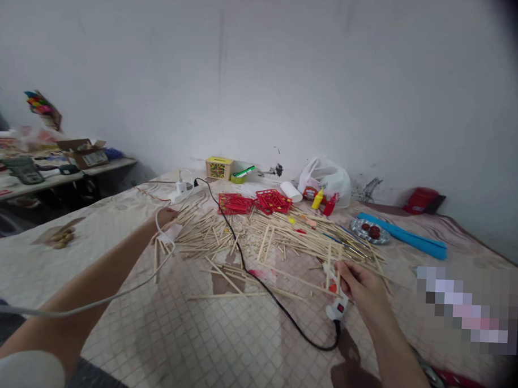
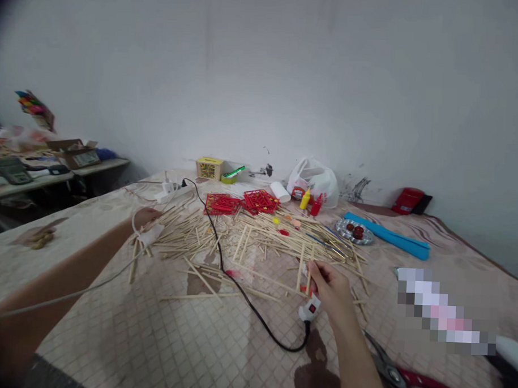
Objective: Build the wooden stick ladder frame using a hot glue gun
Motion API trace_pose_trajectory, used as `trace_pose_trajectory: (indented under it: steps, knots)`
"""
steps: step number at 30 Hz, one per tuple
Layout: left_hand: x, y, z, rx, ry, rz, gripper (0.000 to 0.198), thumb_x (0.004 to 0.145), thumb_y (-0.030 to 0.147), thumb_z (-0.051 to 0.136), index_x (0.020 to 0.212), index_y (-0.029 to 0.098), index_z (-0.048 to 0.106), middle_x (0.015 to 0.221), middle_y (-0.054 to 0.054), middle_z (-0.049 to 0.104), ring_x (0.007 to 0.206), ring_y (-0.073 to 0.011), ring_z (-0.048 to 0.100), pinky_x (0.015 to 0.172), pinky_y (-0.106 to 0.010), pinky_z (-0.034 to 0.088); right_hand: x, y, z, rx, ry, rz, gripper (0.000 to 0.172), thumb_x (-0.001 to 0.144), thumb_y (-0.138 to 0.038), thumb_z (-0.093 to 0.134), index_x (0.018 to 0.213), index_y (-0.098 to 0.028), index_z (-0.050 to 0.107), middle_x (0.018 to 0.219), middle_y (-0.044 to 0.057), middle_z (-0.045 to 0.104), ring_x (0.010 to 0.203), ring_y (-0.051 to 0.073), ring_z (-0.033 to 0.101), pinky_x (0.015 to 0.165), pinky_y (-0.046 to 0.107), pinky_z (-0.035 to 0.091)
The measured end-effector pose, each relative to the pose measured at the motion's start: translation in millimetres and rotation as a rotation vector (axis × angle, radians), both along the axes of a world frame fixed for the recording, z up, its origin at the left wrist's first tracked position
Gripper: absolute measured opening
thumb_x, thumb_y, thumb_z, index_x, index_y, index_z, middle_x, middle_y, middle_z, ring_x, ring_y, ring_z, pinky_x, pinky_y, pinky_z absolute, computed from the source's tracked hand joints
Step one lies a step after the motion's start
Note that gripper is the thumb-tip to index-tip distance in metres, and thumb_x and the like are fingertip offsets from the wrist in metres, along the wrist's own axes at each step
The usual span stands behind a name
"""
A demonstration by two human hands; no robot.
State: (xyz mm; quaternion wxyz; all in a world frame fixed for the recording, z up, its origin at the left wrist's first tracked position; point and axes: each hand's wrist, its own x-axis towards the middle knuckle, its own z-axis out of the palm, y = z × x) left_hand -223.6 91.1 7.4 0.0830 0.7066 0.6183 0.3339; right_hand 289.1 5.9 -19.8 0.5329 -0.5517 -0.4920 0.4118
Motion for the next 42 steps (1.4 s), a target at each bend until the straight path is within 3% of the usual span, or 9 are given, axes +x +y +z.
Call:
trace_pose_trajectory:
  steps: [5,7,9,12,14,17,20,24,42]
  knots:
    - [38.0,-24.9,4.7,-0.151,-0.19,-0.1,0.025,0.085,0.032,0.047,0.101,0.014,0.054,0.093,-0.005,0.06,0.073,-0.0128,0.058,0.063,-0.03,0.05,-1.1,-0.3,0.9,0.011,0.021,-0.008,0.041,0.06,-0.055,0.066,0.068,-0.016,0.058,0.041,-0.006,0.039,0.037,0.007,0.032,0.035,0.019,0.022]
    - [72.6,-44.8,1.3,-0.155,-0.258,-0.172,0.029,0.089,0.034,0.038,0.089,0.013,0.057,0.073,-0.003,0.058,0.057,-0.01,0.054,0.051,-0.025,0.046,-1.4,-0.2,-0.4,0.039,-0.002,0.012,0.038,0.063,-0.053,0.064,0.066,-0.016,0.057,0.041,-0.006,0.039,0.037,0.007,0.031,0.035,0.019,0.021]
    - [116.8,-69.6,-0.9,-0.147,-0.313,-0.259,0.036,0.091,0.035,0.029,0.08,0.016,0.057,0.065,-0.002,0.056,0.053,-0.0103,0.052,0.048,-0.025,0.043,-2.5,-0.4,-1.3,0.07,-0.019,0.05,0.036,0.067,-0.051,0.062,0.064,-0.016,0.056,0.042,-0.006,0.039,0.037,0.007,0.032,0.036,0.02,0.022]
    - [184.5,-106.6,4.3,-0.139,-0.324,-0.388,0.024,0.083,0.041,0.045,0.076,0.021,0.058,0.069,-0.002,0.06,0.062,-0.0142,0.054,0.056,-0.028,0.044,-5.2,-0.5,-1.2,0.092,-0.022,0.08,0.034,0.07,-0.049,0.06,0.064,-0.016,0.055,0.043,-0.006,0.04,0.037,0.006,0.033,0.037,0.02,0.023]
    - [219.0,-121.2,10.9,0.015,-0.176,-0.44,0.016,0.079,0.038,0.053,0.076,0.024,0.06,0.077,-0.003,0.062,0.074,-0.0174,0.054,0.068,-0.033,0.041,-6.8,-0.2,-0.7,0.087,-0.028,0.075,0.034,0.069,-0.049,0.06,0.062,-0.016,0.055,0.041,-0.006,0.039,0.035,0.006,0.033,0.036,0.02,0.023]
    - [247.1,-120.1,14.1,0.361,0.124,-0.372,0.013,0.081,0.034,0.053,0.079,0.026,0.063,0.088,-0.004,0.064,0.087,-0.021,0.052,0.079,-0.04,0.032,-7.7,0.2,0.0,0.086,-0.015,0.077,0.034,0.068,-0.05,0.061,0.063,-0.016,0.055,0.04,-0.007,0.04,0.034,0.006,0.032,0.035,0.02,0.022]
    - [253.1,-104.2,6.6,0.45,0.277,-0.303,0.013,0.081,0.032,0.054,0.079,0.026,0.065,0.094,-0.004,0.062,0.092,-0.0224,0.048,0.079,-0.041,0.028,-7.2,0.0,1.2,0.093,0.021,0.088,0.035,0.068,-0.051,0.06,0.064,-0.016,0.056,0.04,-0.007,0.04,0.034,0.006,0.032,0.035,0.02,0.022]
    - [249.3,-91.5,-4.7,0.395,0.322,-0.267,0.012,0.079,0.032,0.056,0.078,0.026,0.066,0.097,-0.004,0.06,0.096,-0.0228,0.045,0.079,-0.04,0.027,-6.2,-0.4,3.2,0.11,0.067,0.106,0.036,0.066,-0.052,0.061,0.064,-0.017,0.055,0.041,-0.007,0.04,0.035,0.006,0.032,0.036,0.02,0.023]
    - [248.4,-89.7,-16.1,0.336,0.285,-0.302,0.014,0.079,0.034,0.056,0.08,0.026,0.067,0.099,-0.004,0.058,0.099,-0.023,0.042,0.081,-0.039,0.028,-7.9,-2.7,5.6,0.095,0.106,0.129,0.033,0.068,-0.048,0.062,0.063,-0.016,0.055,0.041,-0.008,0.039,0.035,0.005,0.031,0.035,0.02,0.021]
